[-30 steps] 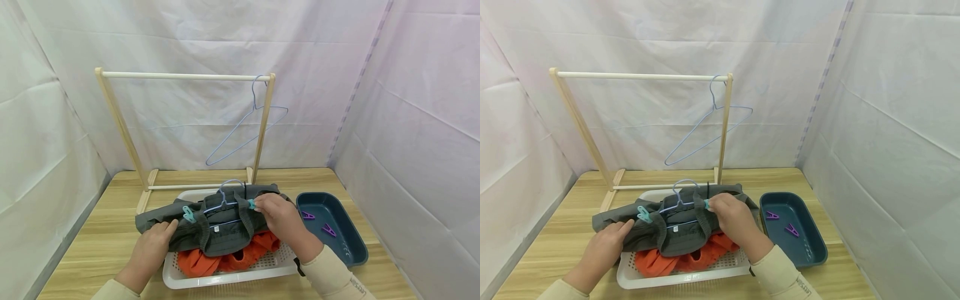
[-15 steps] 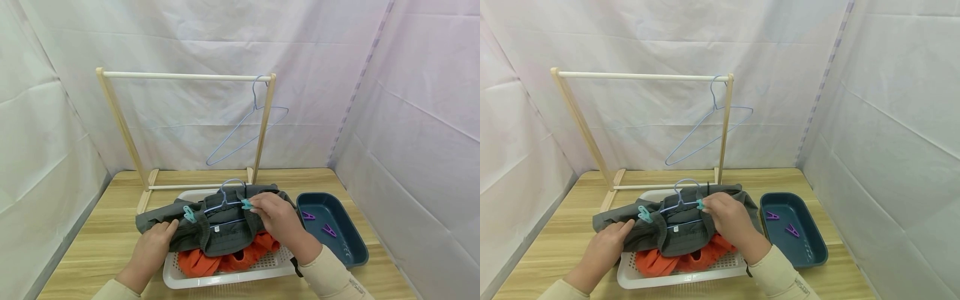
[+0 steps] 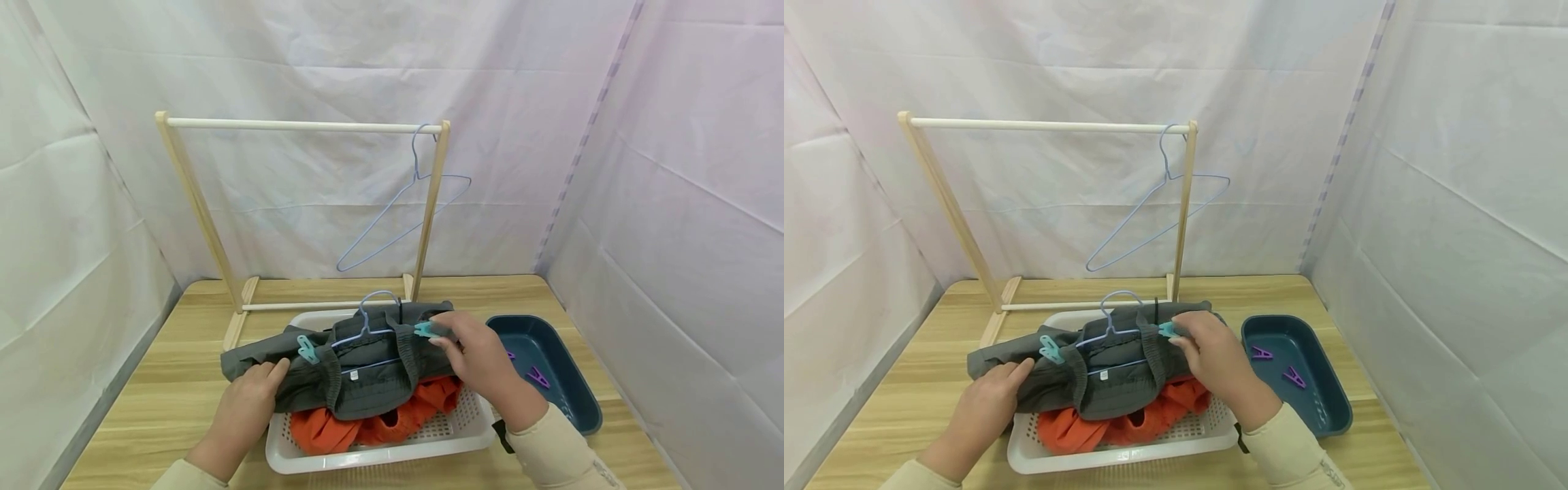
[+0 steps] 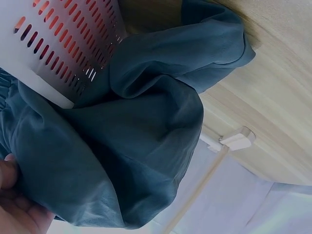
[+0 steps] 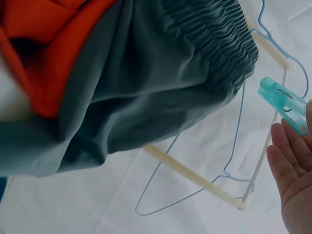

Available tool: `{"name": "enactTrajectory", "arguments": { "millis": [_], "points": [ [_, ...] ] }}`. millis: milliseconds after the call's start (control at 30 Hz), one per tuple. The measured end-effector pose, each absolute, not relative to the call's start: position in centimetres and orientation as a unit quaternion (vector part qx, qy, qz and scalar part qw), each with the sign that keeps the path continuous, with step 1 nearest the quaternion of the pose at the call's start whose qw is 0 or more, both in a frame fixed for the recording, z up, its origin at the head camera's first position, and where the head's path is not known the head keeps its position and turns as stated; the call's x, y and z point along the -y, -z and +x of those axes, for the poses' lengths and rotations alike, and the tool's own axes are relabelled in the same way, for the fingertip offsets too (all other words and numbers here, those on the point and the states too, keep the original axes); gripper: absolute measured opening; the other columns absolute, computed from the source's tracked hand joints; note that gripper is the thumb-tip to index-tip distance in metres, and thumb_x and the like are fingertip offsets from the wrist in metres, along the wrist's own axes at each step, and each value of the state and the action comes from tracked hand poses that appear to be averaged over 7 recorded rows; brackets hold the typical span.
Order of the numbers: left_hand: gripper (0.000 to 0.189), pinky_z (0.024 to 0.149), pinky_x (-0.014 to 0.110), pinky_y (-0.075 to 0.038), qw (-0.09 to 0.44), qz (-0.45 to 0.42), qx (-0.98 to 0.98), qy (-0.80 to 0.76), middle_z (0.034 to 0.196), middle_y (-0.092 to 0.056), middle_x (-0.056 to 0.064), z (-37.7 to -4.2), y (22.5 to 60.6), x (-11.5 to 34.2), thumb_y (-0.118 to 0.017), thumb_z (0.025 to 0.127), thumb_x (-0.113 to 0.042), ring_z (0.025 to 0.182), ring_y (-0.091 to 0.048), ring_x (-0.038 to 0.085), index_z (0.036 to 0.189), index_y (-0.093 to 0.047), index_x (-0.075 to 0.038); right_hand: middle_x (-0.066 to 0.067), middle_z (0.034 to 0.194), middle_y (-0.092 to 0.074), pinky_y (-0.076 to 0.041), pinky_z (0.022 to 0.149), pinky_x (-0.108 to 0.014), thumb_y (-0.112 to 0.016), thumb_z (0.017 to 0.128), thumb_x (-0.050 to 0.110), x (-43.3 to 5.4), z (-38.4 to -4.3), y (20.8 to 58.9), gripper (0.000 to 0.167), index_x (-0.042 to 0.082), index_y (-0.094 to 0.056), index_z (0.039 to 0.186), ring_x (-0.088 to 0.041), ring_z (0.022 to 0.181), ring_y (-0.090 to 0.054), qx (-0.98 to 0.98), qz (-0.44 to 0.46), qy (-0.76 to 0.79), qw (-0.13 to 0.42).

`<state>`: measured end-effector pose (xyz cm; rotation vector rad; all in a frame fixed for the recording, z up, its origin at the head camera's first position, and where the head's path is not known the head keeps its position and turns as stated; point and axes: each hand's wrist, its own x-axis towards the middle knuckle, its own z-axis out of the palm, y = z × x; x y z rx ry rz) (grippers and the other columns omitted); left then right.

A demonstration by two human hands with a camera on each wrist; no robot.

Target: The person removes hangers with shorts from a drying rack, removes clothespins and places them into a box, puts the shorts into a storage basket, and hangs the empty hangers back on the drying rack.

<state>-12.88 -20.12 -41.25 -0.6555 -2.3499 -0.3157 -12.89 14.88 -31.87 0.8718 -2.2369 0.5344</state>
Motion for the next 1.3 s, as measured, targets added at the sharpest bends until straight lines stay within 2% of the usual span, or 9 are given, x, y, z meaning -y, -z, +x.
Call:
{"name": "enactTrajectory", "arguments": {
  "millis": [133,300,767,1300],
  "points": [
    [0.048,0.054,0.039,-0.055,0.330,-0.250,0.902,0.124,0.081,-0.062,0.012,-12.9,41.1,20.1,-0.075,0.060,0.017,0.068,-0.062,0.027,0.103,-0.064,0.000,-0.012,0.104,-0.067,-0.056,0.066,-0.032,-0.080,0.073,-0.003,-15.8,-12.8,32.1,0.042,0.001,-0.064,0.112,-0.020,0.086,-0.064,0.873,0.299,-0.192,0.335],
    [0.048,0.057,0.040,-0.055,0.322,-0.244,0.906,0.128,0.083,-0.063,0.012,-12.8,41.1,20.1,-0.075,0.061,0.018,0.071,-0.063,0.028,0.104,-0.064,0.000,-0.014,0.106,-0.067,-0.057,0.075,-0.041,-0.080,0.073,0.000,-17.0,-12.8,32.3,0.043,0.000,-0.064,0.112,-0.027,0.096,-0.065,0.887,0.265,-0.188,0.330],
    [0.047,0.057,0.041,-0.055,0.333,-0.241,0.903,0.125,0.082,-0.063,0.012,-12.8,41.4,20.2,-0.075,0.061,0.016,0.071,-0.063,0.029,0.104,-0.065,0.000,-0.016,0.106,-0.066,-0.055,0.077,-0.048,-0.079,0.077,0.005,-20.0,-12.9,32.5,0.041,-0.003,-0.064,0.114,-0.032,0.097,-0.064,0.916,0.165,-0.189,0.313],
    [0.045,0.056,0.042,-0.055,0.324,-0.229,0.909,0.126,0.085,-0.063,0.013,-12.9,41.5,20.0,-0.074,0.065,0.015,0.074,-0.063,0.030,0.106,-0.065,0.000,-0.023,0.116,-0.062,-0.048,0.088,-0.056,-0.070,0.088,0.011,-24.7,-13.5,33.5,0.044,-0.004,-0.057,0.126,-0.040,0.107,-0.059,0.965,0.050,-0.178,0.185]
  ]
}}
